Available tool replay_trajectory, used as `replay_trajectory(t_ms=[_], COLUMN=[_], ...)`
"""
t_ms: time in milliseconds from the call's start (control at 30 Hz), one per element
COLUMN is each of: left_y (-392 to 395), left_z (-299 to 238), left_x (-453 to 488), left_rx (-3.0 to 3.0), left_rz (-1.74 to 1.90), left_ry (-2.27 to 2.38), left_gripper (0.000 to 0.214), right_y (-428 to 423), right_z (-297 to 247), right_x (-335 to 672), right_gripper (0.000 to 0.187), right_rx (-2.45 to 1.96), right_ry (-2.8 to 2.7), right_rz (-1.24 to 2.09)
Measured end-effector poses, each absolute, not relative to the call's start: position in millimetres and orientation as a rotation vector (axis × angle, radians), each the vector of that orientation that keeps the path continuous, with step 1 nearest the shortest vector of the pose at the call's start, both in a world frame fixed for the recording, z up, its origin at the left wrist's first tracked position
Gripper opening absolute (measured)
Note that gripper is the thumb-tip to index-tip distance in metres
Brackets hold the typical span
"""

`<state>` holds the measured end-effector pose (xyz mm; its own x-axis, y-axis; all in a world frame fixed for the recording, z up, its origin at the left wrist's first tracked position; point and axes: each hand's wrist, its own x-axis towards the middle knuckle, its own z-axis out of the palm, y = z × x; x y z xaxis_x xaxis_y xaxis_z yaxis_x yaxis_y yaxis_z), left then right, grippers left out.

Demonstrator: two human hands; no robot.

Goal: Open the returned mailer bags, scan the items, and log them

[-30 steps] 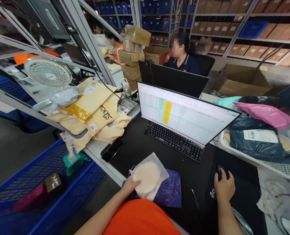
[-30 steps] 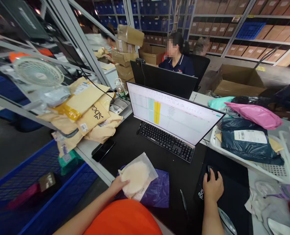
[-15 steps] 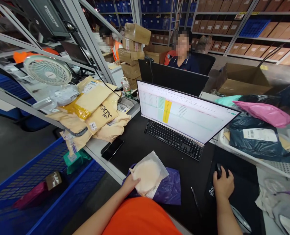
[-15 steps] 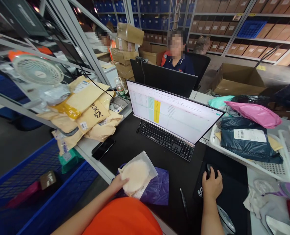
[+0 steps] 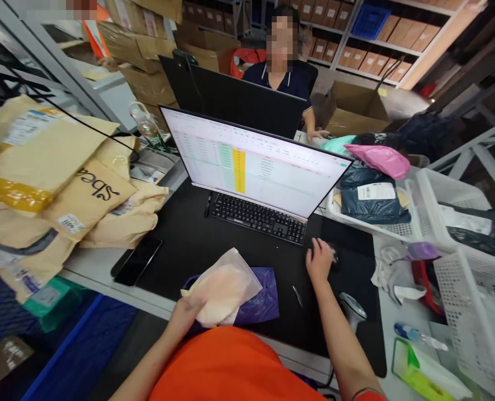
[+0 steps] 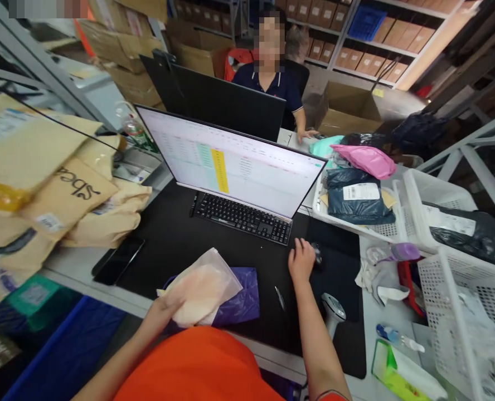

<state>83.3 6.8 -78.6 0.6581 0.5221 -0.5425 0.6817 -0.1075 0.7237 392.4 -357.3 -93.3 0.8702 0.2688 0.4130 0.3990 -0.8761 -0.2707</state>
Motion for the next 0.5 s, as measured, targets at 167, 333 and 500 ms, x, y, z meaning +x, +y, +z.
replay_trajectory(t_ms=[167, 333, 500], left_y=[12, 15, 15], left_z=[-84, -85, -83], left_x=[87, 87, 88], left_rx=[1.688, 1.865, 1.94], left_rz=[-0.188, -0.226, -0.26], left_ry=[0.936, 1.025, 1.036], left_gripper=[0.041, 0.04, 0.037], right_y=[-299, -284, -277], right_z=[-92, -98, -96], right_x=[399, 403, 415], right_gripper=[0.039, 0.036, 0.041], right_rx=[-2.682, -2.701, -2.709], right_ry=[-0.589, -0.467, -0.438], right_rz=[-0.364, -0.357, -0.316])
